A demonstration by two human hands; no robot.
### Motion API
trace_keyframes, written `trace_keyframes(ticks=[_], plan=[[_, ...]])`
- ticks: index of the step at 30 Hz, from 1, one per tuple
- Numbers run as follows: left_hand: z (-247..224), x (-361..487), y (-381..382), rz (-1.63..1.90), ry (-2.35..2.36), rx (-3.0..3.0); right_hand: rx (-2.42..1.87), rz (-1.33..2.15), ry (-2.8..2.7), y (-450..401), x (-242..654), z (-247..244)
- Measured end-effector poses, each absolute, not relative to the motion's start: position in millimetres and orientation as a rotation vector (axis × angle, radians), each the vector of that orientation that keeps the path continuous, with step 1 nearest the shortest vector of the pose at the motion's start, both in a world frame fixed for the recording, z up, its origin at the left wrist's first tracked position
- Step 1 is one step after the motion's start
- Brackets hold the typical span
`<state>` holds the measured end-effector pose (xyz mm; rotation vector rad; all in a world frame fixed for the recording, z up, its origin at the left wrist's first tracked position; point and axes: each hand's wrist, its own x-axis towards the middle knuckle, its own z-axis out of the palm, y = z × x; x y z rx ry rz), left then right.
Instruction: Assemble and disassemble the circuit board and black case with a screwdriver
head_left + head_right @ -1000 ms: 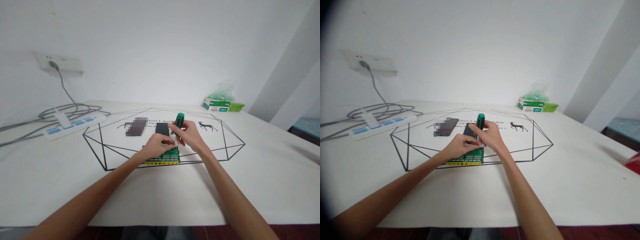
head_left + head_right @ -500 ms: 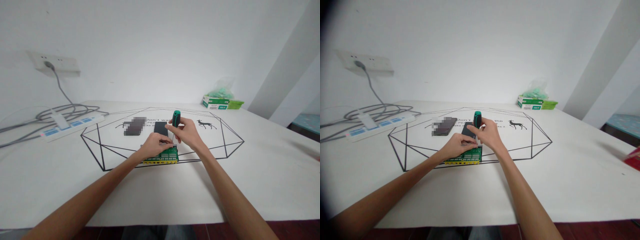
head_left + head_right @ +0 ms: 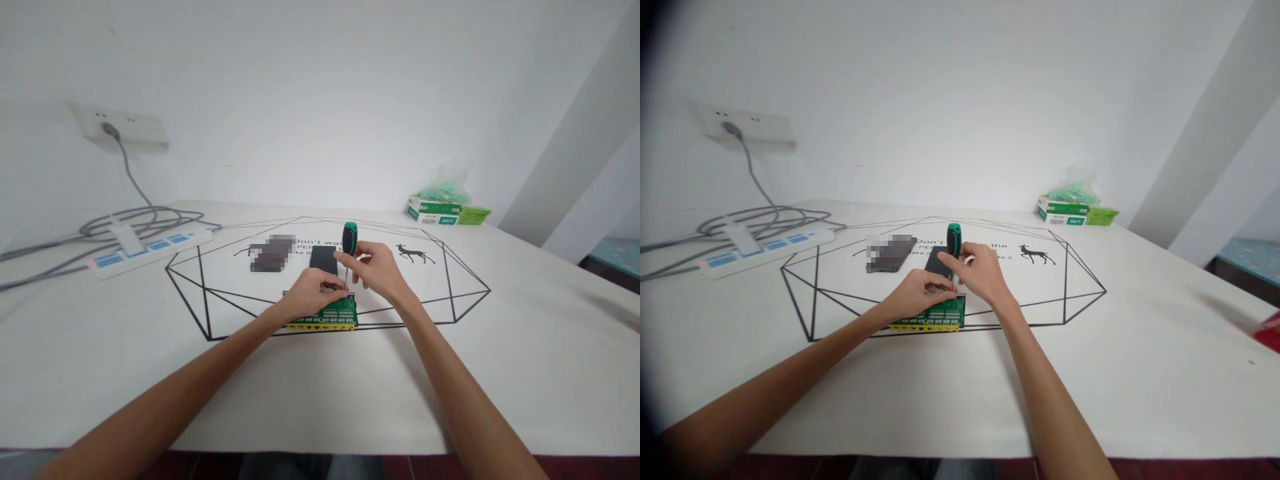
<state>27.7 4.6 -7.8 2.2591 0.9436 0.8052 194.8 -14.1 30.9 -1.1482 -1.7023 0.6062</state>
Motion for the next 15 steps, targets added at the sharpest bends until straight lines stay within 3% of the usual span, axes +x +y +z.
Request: trace_keyframes(ticks=[15], plan=[[-5.7,28.5,0.6,0.868,0.967,2.226,-1.058,0.603,-1.587,-11.0,194.4,29.9]])
